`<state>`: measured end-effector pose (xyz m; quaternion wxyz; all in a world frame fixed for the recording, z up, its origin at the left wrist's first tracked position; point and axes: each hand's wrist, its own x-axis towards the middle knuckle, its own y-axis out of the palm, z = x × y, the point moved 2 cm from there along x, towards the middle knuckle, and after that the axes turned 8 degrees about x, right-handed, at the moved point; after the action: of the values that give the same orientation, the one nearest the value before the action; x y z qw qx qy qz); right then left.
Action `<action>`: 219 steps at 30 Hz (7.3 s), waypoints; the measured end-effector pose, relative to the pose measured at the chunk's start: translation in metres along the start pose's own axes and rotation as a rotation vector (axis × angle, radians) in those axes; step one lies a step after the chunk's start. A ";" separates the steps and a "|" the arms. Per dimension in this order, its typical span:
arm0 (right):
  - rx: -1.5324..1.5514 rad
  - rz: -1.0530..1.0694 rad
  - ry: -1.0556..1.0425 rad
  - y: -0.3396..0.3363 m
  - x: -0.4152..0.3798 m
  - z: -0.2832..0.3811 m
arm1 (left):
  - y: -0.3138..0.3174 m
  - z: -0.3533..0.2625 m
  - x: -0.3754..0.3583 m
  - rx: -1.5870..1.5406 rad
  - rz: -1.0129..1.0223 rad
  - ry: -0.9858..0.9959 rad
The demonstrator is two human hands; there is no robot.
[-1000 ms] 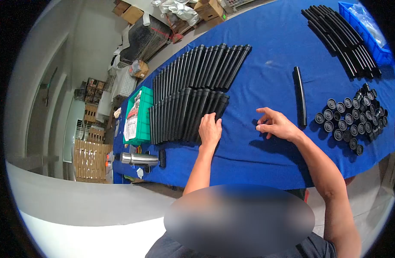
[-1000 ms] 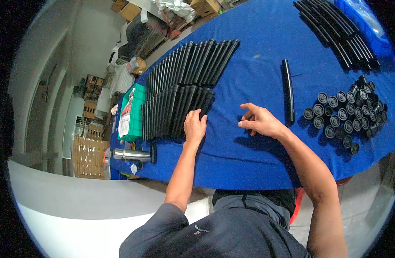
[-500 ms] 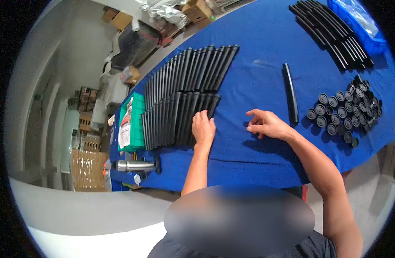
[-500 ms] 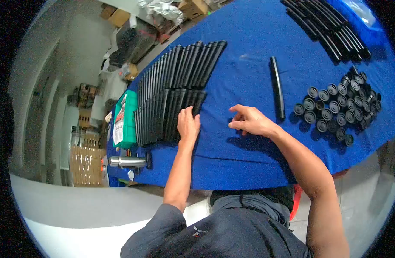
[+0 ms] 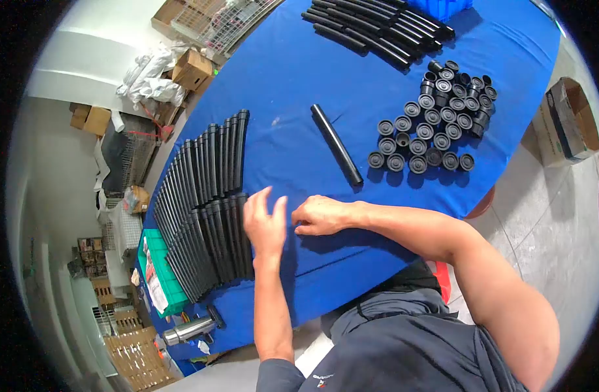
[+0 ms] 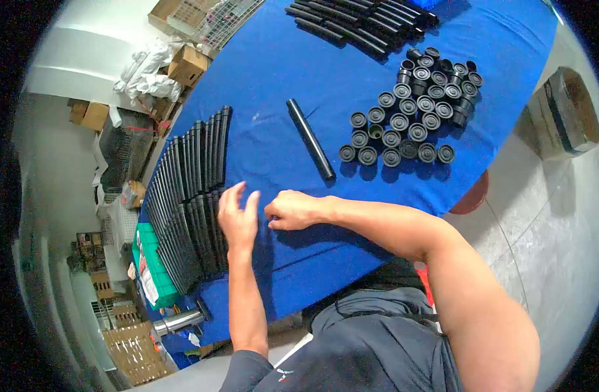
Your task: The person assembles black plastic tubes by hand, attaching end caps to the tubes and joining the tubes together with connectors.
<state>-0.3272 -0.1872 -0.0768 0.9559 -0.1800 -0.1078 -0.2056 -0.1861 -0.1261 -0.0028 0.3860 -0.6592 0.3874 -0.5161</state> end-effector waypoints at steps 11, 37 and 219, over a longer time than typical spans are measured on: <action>-0.110 -0.031 -0.157 0.012 -0.009 -0.025 | 0.068 -0.168 0.049 -0.189 0.382 0.513; -0.160 0.001 -0.036 0.006 -0.003 0.000 | 0.058 -0.013 0.074 0.130 0.107 0.094; 0.949 0.544 0.178 0.011 -0.004 0.004 | -0.047 0.017 -0.143 -0.567 0.407 -0.471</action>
<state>-0.3261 -0.1751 -0.0776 0.9562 0.2671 -0.0572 0.1055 -0.1875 0.0245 -0.0170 0.3613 -0.7494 0.5375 -0.1377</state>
